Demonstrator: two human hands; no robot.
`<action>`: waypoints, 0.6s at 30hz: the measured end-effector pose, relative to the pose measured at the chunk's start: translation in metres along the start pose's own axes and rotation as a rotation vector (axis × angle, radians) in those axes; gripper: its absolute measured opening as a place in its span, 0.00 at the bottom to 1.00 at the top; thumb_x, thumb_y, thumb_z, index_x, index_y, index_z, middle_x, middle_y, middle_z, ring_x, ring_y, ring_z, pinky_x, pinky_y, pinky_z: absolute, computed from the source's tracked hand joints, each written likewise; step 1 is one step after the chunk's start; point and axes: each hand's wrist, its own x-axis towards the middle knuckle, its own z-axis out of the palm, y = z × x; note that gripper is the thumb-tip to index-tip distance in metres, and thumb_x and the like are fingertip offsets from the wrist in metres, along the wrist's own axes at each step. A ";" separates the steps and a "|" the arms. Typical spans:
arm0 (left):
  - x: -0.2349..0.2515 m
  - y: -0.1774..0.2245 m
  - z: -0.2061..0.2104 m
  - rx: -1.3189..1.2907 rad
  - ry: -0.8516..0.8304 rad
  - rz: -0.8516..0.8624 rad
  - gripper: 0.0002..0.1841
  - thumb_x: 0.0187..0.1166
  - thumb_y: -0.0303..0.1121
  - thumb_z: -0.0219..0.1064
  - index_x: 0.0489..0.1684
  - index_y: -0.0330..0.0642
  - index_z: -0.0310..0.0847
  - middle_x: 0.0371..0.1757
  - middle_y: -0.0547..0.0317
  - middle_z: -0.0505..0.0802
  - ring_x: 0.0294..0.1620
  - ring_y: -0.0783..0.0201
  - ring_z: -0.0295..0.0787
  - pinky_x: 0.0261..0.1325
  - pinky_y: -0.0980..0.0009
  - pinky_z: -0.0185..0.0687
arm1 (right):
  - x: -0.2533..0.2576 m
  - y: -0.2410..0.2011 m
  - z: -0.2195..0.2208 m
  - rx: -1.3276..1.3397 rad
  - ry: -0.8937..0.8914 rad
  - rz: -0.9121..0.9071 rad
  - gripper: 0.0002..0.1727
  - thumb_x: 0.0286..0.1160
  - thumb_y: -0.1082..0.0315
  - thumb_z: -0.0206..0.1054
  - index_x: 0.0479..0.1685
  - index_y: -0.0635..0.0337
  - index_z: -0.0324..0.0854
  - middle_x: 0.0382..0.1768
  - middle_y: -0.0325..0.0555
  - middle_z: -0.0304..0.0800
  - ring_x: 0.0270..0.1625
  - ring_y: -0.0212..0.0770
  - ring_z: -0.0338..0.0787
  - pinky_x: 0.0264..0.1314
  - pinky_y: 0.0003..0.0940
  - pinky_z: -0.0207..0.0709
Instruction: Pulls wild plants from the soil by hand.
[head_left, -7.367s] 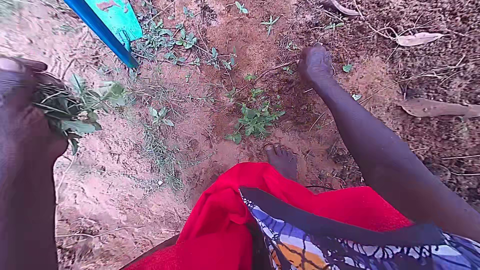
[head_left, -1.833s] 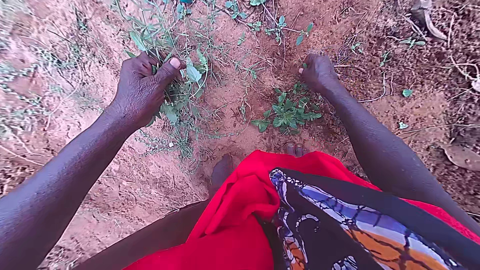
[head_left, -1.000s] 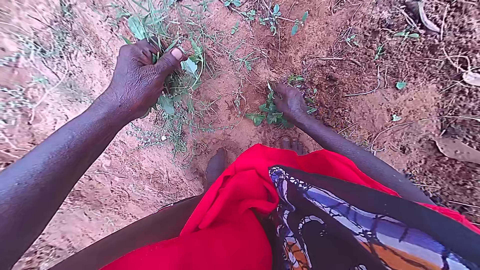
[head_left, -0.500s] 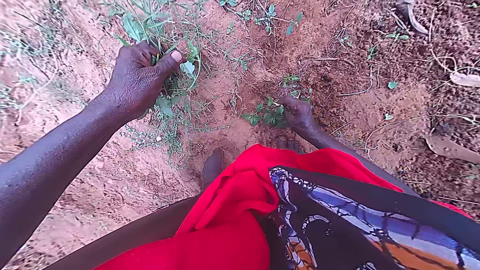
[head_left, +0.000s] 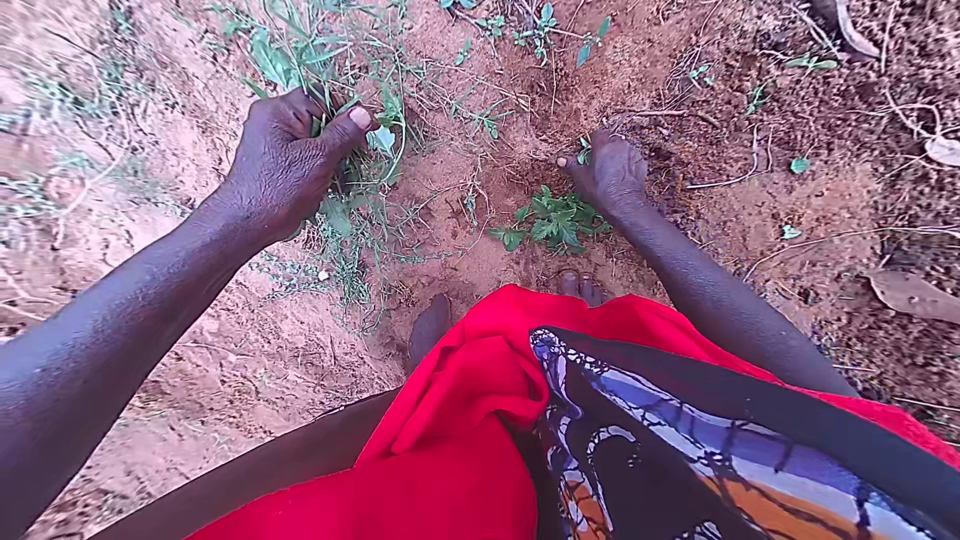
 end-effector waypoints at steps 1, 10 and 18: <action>-0.001 0.000 0.000 0.005 -0.001 -0.006 0.04 0.87 0.36 0.61 0.42 0.52 0.79 0.32 0.82 0.87 0.32 0.89 0.84 0.39 0.87 0.82 | -0.001 -0.001 0.001 -0.044 -0.007 0.010 0.35 0.85 0.44 0.63 0.73 0.69 0.75 0.63 0.73 0.85 0.66 0.73 0.85 0.61 0.71 0.75; 0.003 -0.001 -0.002 -0.016 -0.013 0.004 0.04 0.88 0.36 0.61 0.42 0.53 0.79 0.32 0.83 0.86 0.31 0.89 0.84 0.38 0.87 0.82 | -0.005 -0.009 0.006 -0.290 -0.043 -0.015 0.21 0.88 0.64 0.58 0.68 0.72 0.75 0.61 0.75 0.85 0.60 0.76 0.88 0.53 0.70 0.78; -0.001 -0.007 -0.004 0.006 -0.021 0.017 0.05 0.88 0.37 0.60 0.44 0.52 0.80 0.35 0.81 0.87 0.33 0.88 0.84 0.41 0.86 0.81 | 0.015 -0.010 -0.020 -0.248 -0.210 -0.035 0.25 0.85 0.52 0.63 0.48 0.73 0.83 0.55 0.75 0.86 0.64 0.73 0.86 0.55 0.73 0.74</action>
